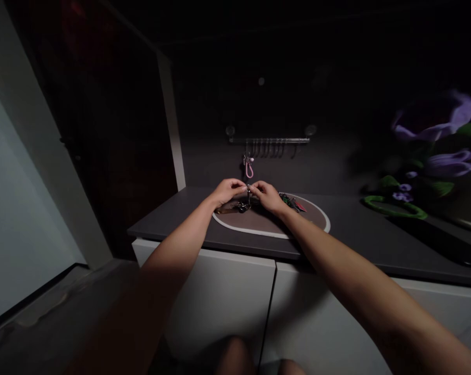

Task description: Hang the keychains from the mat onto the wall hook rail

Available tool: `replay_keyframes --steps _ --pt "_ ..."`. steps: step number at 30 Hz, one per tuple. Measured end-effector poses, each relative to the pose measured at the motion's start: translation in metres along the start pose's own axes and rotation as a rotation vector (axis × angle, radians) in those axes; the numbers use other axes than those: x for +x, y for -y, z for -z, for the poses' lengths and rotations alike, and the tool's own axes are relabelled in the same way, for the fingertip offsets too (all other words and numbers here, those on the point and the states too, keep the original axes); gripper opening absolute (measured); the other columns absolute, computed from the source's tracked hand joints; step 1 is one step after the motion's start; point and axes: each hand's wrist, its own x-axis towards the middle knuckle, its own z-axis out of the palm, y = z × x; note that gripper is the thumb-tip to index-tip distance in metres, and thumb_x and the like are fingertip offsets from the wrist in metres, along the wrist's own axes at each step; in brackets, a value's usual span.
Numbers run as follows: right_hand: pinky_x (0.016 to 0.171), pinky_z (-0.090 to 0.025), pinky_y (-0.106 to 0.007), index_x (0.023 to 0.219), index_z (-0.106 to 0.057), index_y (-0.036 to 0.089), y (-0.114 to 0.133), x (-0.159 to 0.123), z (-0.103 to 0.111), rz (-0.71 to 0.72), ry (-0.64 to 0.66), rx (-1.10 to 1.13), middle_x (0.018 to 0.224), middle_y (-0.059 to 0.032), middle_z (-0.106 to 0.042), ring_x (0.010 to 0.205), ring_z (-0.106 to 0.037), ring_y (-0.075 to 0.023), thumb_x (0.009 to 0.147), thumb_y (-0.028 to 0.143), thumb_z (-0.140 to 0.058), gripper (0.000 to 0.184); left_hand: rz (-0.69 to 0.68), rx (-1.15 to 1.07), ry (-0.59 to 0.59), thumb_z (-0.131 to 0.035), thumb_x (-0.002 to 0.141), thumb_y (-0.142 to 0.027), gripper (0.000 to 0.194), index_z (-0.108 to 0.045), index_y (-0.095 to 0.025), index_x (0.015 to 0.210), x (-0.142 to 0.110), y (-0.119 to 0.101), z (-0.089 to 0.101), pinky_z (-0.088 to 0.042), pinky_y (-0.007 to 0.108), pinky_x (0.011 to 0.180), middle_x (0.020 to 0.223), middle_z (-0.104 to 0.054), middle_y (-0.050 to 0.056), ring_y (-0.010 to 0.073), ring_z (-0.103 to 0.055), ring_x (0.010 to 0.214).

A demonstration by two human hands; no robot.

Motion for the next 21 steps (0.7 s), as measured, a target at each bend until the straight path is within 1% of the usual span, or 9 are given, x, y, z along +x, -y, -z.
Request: replay_keyframes --steps 3,5,8,12,16,19,21 --pt "0.059 -0.036 -0.021 0.075 -0.055 0.014 0.004 -0.001 -0.002 -0.057 0.007 0.149 0.065 0.0023 -0.052 0.06 -0.044 -0.0083 0.068 0.046 -0.058 0.032 -0.015 -0.03 -0.035 -0.066 0.064 -0.036 0.028 -0.065 -0.012 0.079 0.001 0.001 -0.001 -0.038 0.023 0.065 0.072 -0.062 0.001 0.0088 -0.051 0.064" --pt "0.058 -0.035 -0.021 0.075 -0.055 0.014 0.007 -0.002 -0.003 -0.098 -0.016 0.221 0.065 0.0029 -0.052 0.059 -0.044 -0.0076 0.063 0.045 -0.062 0.033 -0.002 -0.076 -0.063 -0.067 0.063 -0.037 0.03 -0.065 -0.012 0.079 0.002 0.001 -0.002 -0.038 0.023 0.064 0.07 -0.062 0.001 0.0088 -0.05 0.062" --pt "0.057 -0.034 -0.02 0.074 -0.056 0.014 0.012 -0.003 -0.005 -0.142 -0.057 0.272 0.064 0.0033 -0.052 0.058 -0.043 -0.0072 0.061 0.044 -0.065 0.034 0.007 -0.131 -0.082 -0.068 0.061 -0.038 0.031 -0.065 -0.012 0.078 0.002 0.001 -0.004 -0.038 0.022 0.062 0.069 -0.062 0.001 0.0085 -0.049 0.06" --pt "0.06 -0.037 -0.021 0.071 -0.057 0.015 0.017 -0.001 -0.007 -0.146 -0.118 0.296 0.064 0.0028 -0.054 0.06 -0.046 -0.008 0.06 0.043 -0.065 0.031 0.014 -0.204 -0.115 -0.07 0.06 -0.037 0.03 -0.066 -0.013 0.077 0.001 -0.002 -0.006 -0.039 0.023 0.062 0.072 -0.064 0.003 0.0097 -0.052 0.062" --pt "0.063 -0.039 -0.022 0.068 -0.057 0.015 0.02 0.008 -0.005 -0.15 -0.166 0.337 0.064 0.0029 -0.054 0.061 -0.047 -0.0078 0.059 0.041 -0.066 0.028 0.055 -0.284 -0.152 -0.071 0.058 -0.036 0.032 -0.065 -0.013 0.08 0.001 -0.004 -0.006 -0.039 0.022 0.061 0.073 -0.064 0.003 0.0096 -0.052 0.063" --pt "0.064 -0.042 -0.021 0.068 -0.056 0.015 0.023 0.02 0.001 -0.184 -0.22 0.39 0.065 0.0025 -0.055 0.062 -0.049 -0.0074 0.058 0.037 -0.067 0.026 0.072 -0.309 -0.179 -0.071 0.058 -0.037 0.033 -0.065 -0.013 0.08 0.002 -0.005 -0.006 -0.038 0.021 0.056 0.066 -0.061 0.001 0.0089 -0.051 0.059" --pt "0.061 -0.042 -0.021 0.068 -0.054 0.015 0.027 0.032 0.005 -0.212 -0.272 0.417 0.065 0.0021 -0.055 0.061 -0.05 -0.0073 0.059 0.034 -0.067 0.024 0.081 -0.306 -0.191 -0.07 0.058 -0.038 0.033 -0.065 -0.013 0.079 0.002 -0.006 -0.005 -0.037 0.021 0.054 0.063 -0.06 0.0 0.0086 -0.05 0.057"
